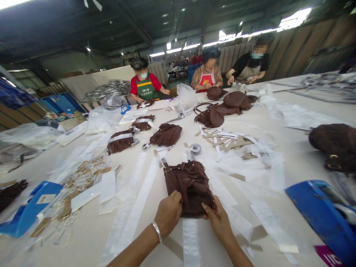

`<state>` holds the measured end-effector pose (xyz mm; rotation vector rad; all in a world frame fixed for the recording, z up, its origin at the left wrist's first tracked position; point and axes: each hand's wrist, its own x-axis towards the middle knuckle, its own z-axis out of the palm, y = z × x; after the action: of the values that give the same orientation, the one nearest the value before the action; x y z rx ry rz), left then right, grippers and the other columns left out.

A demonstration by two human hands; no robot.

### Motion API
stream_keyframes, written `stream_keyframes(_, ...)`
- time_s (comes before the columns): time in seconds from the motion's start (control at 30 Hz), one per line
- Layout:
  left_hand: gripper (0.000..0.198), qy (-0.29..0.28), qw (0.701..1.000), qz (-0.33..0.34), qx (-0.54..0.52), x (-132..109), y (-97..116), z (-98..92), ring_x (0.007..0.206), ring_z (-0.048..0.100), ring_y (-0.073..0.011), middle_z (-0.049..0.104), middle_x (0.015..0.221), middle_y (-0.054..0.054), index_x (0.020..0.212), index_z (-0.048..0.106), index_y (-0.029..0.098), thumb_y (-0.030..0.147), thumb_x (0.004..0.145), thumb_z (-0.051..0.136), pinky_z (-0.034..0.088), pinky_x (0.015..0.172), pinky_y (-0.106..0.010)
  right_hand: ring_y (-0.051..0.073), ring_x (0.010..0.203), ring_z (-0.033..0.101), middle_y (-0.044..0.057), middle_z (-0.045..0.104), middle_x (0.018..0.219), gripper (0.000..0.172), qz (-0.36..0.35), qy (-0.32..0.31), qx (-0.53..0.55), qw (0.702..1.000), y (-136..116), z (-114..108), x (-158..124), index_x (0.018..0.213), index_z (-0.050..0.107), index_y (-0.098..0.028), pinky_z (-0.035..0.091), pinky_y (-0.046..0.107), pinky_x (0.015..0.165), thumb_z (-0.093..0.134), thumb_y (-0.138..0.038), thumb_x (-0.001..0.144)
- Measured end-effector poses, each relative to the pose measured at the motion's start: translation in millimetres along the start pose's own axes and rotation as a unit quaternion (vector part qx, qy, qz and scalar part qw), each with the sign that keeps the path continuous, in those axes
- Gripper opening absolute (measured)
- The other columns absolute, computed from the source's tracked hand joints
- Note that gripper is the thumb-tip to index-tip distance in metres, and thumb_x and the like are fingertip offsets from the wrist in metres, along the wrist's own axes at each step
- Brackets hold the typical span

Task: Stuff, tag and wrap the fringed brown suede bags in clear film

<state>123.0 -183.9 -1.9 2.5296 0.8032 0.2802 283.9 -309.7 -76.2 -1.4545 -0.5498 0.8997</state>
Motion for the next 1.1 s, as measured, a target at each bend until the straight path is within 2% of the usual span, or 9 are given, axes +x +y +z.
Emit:
stream_keyframes(0.07, 0.016, 0.021, 0.999, -0.013, -0.039, -3.7, -0.2, -4.5, 0.080, 0.058, -0.0189, 0.057, 0.089, -0.004, 0.093, 0.050, 0.021, 0.010, 0.087, 0.040, 0.045, 0.071, -0.031, 0.019, 0.071, 0.065, 0.004, 0.068, 0.097, 0.039, -0.006, 0.008, -0.008, 1.000, 2.4, -0.3, 0.3, 0.107, 0.053, -0.023, 0.054, 0.029, 0.058, 0.063, -0.051, 0.081)
stream_keyframes(0.2, 0.034, 0.062, 0.987, -0.018, -0.145, -10.2, -1.7, -18.2, 0.101, 0.057, -0.0211, 0.055, 0.116, -0.009, 0.129, 0.045, 0.023, 0.025, 0.095, 0.041, 0.048, 0.087, -0.035, 0.017, 0.067, 0.062, 0.003, 0.068, 0.094, 0.042, -0.010, 0.021, -0.015, 1.000, 5.8, 0.2, 1.8, 0.105, 0.054, -0.022, 0.053, 0.028, 0.055, 0.064, -0.053, 0.078)
stream_keyframes(0.33, 0.047, 0.008, 0.980, 0.015, -0.196, -6.5, -7.7, -25.3, 0.115, 0.052, -0.0231, 0.043, 0.137, -0.011, 0.141, 0.040, 0.025, 0.038, 0.096, 0.044, 0.048, 0.093, -0.036, 0.016, 0.065, 0.060, 0.001, 0.068, 0.090, 0.041, -0.009, 0.024, -0.003, 1.000, 6.2, -0.7, 3.7, 0.103, 0.055, -0.022, 0.051, 0.025, 0.051, 0.065, -0.052, 0.077)
stream_keyframes(0.43, 0.057, -0.019, 0.978, 0.045, -0.201, 0.9, -12.5, -28.4, 0.120, 0.050, -0.0248, 0.041, 0.141, -0.011, 0.142, 0.040, 0.025, 0.046, 0.091, 0.054, 0.045, 0.099, -0.037, 0.013, 0.061, 0.057, -0.001, 0.065, 0.086, 0.038, -0.014, 0.018, 0.009, 1.000, 5.9, -2.0, 5.0, 0.101, 0.055, -0.022, 0.048, 0.024, 0.049, 0.066, -0.050, 0.078)
stream_keyframes(0.63, 0.082, -0.089, 0.983, 0.082, -0.140, 15.0, -19.5, -34.8, 0.100, 0.059, -0.0239, 0.050, 0.128, -0.010, 0.137, 0.038, 0.023, 0.057, 0.071, 0.074, 0.050, 0.087, -0.037, 0.010, 0.049, 0.049, -0.005, 0.058, 0.071, 0.033, -0.019, 0.012, 0.008, 1.000, 2.6, -2.3, 5.7, 0.093, 0.053, -0.022, 0.042, 0.023, 0.044, 0.065, -0.049, 0.078)
stream_keyframes(0.73, 0.084, -0.110, 0.986, 0.077, -0.096, 18.8, -22.3, -35.4, 0.096, 0.060, -0.0251, 0.054, 0.121, -0.009, 0.133, 0.038, 0.023, 0.058, 0.067, 0.076, 0.048, 0.083, -0.037, 0.010, 0.048, 0.049, -0.005, 0.058, 0.071, 0.032, -0.024, 0.003, 0.011, 1.000, -1.6, -2.3, 5.1, 0.093, 0.053, -0.021, 0.041, 0.023, 0.043, 0.064, -0.048, 0.079)
stream_keyframes(0.9, 0.057, -0.101, 0.988, 0.014, -0.113, 24.0, -19.2, -25.2, 0.071, 0.054, -0.0169, 0.058, 0.083, 0.002, 0.106, 0.051, 0.020, 0.054, 0.068, 0.077, 0.040, 0.063, -0.027, 0.009, 0.047, 0.050, -0.006, 0.058, 0.068, 0.032, -0.012, 0.006, 0.007, 1.000, -5.8, -2.7, 4.5, 0.095, 0.052, -0.021, 0.040, 0.022, 0.044, 0.064, -0.047, 0.081)
stream_keyframes(1.0, 0.039, -0.074, 0.987, 0.015, -0.142, 27.5, -14.7, -13.4, 0.069, 0.049, -0.0142, 0.054, 0.079, 0.003, 0.086, 0.052, 0.019, 0.046, 0.071, 0.076, 0.035, 0.061, -0.025, 0.009, 0.047, 0.050, -0.006, 0.059, 0.068, 0.032, -0.013, 0.001, 0.005, 1.000, -3.7, -2.8, 5.4, 0.095, 0.052, -0.021, 0.040, 0.022, 0.044, 0.063, -0.048, 0.081)
stream_keyframes(1.1, 0.031, -0.059, 0.986, 0.025, -0.154, 29.8, -11.2, -5.3, 0.070, 0.048, -0.0137, 0.053, 0.077, 0.004, 0.079, 0.051, 0.019, 0.040, 0.074, 0.075, 0.034, 0.062, -0.024, 0.009, 0.047, 0.050, -0.005, 0.059, 0.068, 0.035, -0.014, -0.002, 0.002, 1.000, 0.1, -3.1, 6.6, 0.098, 0.052, -0.021, 0.041, 0.022, 0.044, 0.063, -0.049, 0.080)
